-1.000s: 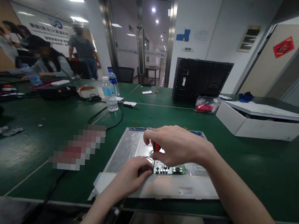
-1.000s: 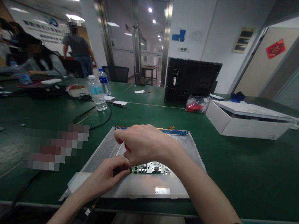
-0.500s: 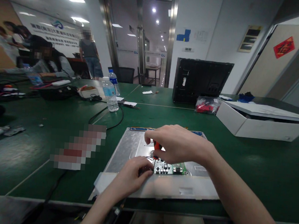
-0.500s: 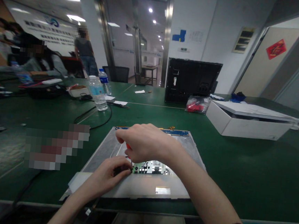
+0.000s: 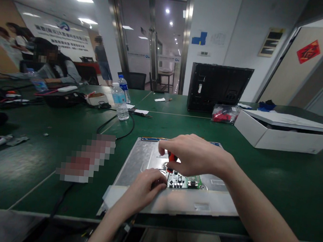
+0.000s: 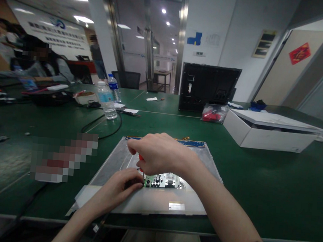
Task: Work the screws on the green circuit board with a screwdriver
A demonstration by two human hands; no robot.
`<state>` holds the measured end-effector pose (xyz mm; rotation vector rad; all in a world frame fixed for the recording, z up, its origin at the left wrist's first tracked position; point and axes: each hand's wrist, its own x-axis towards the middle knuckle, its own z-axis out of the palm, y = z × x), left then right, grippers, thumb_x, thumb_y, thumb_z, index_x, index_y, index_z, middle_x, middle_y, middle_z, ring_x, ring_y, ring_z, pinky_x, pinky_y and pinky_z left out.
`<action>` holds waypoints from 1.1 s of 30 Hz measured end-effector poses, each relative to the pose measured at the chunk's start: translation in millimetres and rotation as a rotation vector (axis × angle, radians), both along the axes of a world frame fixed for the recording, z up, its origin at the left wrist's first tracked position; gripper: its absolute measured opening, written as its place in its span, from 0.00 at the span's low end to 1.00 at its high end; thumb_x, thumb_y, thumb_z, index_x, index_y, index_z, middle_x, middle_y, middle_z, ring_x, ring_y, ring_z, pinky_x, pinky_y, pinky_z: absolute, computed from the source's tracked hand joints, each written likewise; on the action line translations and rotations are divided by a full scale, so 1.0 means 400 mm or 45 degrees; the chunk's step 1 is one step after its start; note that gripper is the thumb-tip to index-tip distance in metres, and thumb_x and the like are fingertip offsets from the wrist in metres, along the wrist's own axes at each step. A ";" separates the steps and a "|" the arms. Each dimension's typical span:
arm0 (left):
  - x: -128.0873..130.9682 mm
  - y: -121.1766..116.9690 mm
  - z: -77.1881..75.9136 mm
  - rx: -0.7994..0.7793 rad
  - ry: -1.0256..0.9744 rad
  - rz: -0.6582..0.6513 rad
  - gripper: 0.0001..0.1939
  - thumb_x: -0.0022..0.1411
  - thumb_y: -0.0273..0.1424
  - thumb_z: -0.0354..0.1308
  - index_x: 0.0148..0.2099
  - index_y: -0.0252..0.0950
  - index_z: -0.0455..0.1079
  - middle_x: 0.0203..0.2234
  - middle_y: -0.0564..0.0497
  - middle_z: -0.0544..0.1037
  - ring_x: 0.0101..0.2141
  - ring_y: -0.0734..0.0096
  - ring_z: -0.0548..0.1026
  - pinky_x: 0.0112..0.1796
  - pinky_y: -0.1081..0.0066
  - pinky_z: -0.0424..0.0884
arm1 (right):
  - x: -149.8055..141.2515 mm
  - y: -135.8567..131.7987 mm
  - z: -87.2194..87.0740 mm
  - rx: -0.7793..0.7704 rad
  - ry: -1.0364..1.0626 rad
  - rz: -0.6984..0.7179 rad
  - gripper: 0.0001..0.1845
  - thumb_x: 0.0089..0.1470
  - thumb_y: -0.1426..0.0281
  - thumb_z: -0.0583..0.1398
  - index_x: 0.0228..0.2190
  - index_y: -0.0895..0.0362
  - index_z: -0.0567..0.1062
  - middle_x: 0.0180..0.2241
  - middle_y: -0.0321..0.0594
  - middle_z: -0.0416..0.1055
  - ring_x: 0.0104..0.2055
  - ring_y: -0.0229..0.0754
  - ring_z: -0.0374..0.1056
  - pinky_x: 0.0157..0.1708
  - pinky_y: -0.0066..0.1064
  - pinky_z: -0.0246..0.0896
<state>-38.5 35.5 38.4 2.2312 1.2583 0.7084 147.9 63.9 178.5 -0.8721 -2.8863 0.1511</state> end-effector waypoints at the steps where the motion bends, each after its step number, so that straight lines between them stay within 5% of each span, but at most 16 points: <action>1: 0.000 0.000 0.000 -0.003 0.004 -0.001 0.05 0.58 0.26 0.54 0.33 0.37 0.71 0.30 0.51 0.77 0.35 0.66 0.72 0.39 0.69 0.65 | 0.000 -0.001 0.000 0.006 -0.006 -0.003 0.12 0.51 0.72 0.58 0.41 0.56 0.70 0.33 0.39 0.74 0.32 0.38 0.65 0.24 0.28 0.42; 33: 0.001 -0.003 0.008 -0.056 0.000 0.044 0.06 0.57 0.27 0.54 0.32 0.37 0.72 0.30 0.50 0.77 0.33 0.65 0.73 0.36 0.69 0.66 | -0.005 0.001 -0.003 0.111 -0.070 -0.067 0.13 0.53 0.66 0.60 0.41 0.56 0.69 0.31 0.39 0.75 0.31 0.42 0.68 0.22 0.30 0.40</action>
